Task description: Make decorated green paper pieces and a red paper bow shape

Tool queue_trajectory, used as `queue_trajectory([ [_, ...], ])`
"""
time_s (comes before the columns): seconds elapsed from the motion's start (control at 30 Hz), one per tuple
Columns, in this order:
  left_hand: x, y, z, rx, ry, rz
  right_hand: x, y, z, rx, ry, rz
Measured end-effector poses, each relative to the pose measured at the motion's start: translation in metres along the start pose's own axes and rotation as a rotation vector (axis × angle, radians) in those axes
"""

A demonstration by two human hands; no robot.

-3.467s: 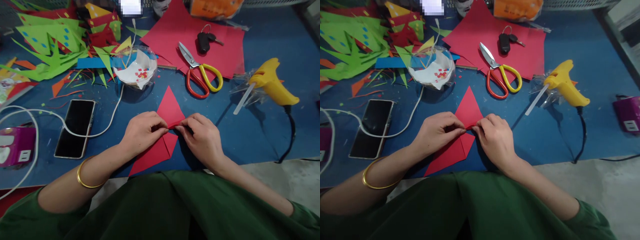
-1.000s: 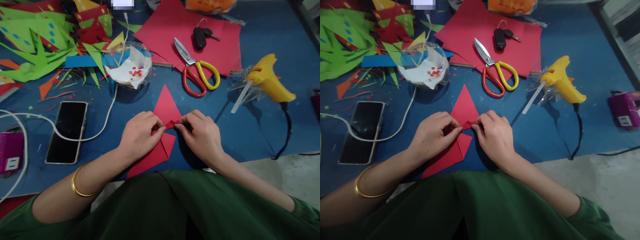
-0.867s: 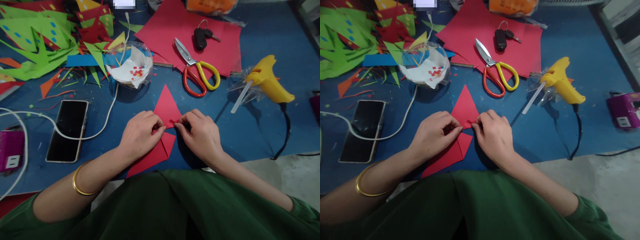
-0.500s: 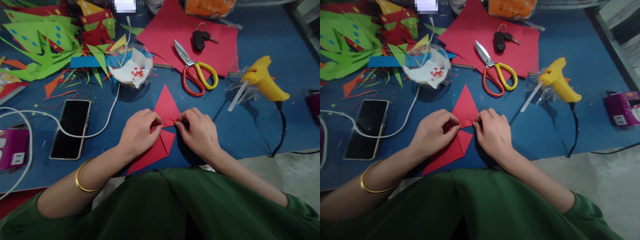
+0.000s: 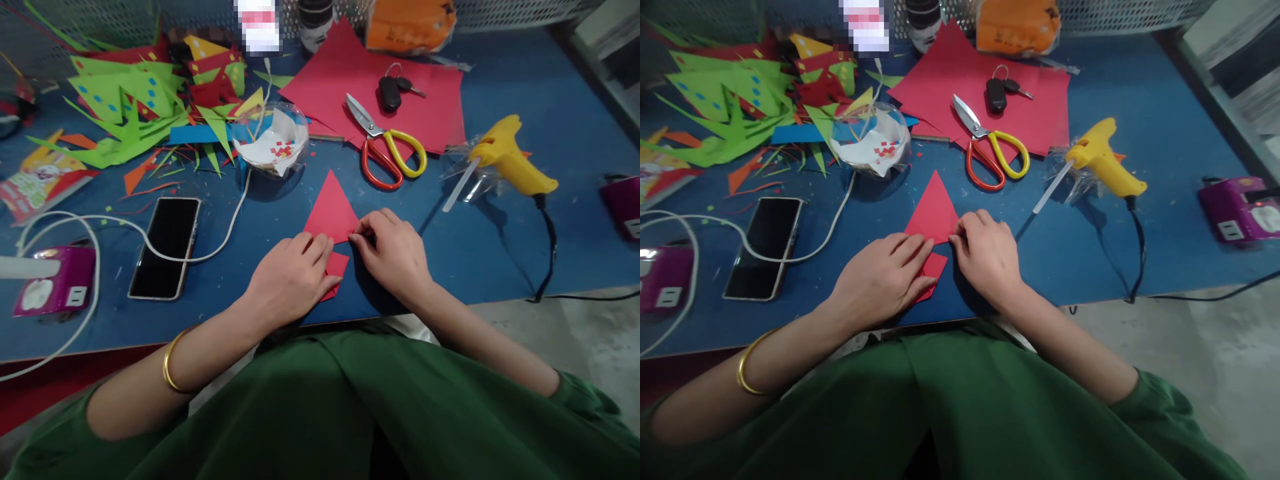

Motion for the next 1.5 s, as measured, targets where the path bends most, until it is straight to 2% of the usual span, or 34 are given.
queue_trajectory([
  [0.07, -0.001, -0.003, -0.002, 0.013, 0.02, -0.027, 0.006, -0.006, 0.004, 0.077, 0.002, -0.061],
  [0.13, -0.003, -0.005, -0.003, 0.035, 0.018, -0.053, 0.011, -0.013, 0.012, 0.226, -0.013, -0.087],
  [0.23, -0.004, -0.008, -0.003, 0.075, 0.01, -0.075, 0.008, -0.025, 0.026, 0.455, -0.016, -0.009],
  [0.37, -0.006, -0.011, -0.005, 0.11, 0.017, -0.062, -0.005, -0.033, 0.034, 0.563, -0.058, 0.077],
  [0.53, -0.006, -0.014, -0.01, 0.128, 0.048, -0.09, -0.01, -0.036, 0.034, 0.552, -0.113, 0.094],
  [0.9, -0.007, -0.014, -0.009, 0.158, -0.007, -0.167, -0.001, -0.044, 0.02, 0.458, -0.265, 0.135],
  [1.2, -0.01, -0.016, -0.008, 0.16, -0.044, -0.176, 0.001, -0.046, 0.023, 0.472, -0.325, 0.05],
  [1.5, -0.008, -0.018, -0.006, 0.163, -0.069, -0.14, -0.001, -0.046, 0.021, 0.524, -0.315, 0.051],
])
Point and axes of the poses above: each hand's wrist, its own y-axis towards the middle knuckle, its own x-axis out of the back of the hand, z = x × y, the point moved 4 cm from there along y, towards the middle knuckle, and after that the axes turned 10 degrees about x, right-handed, at the moved point
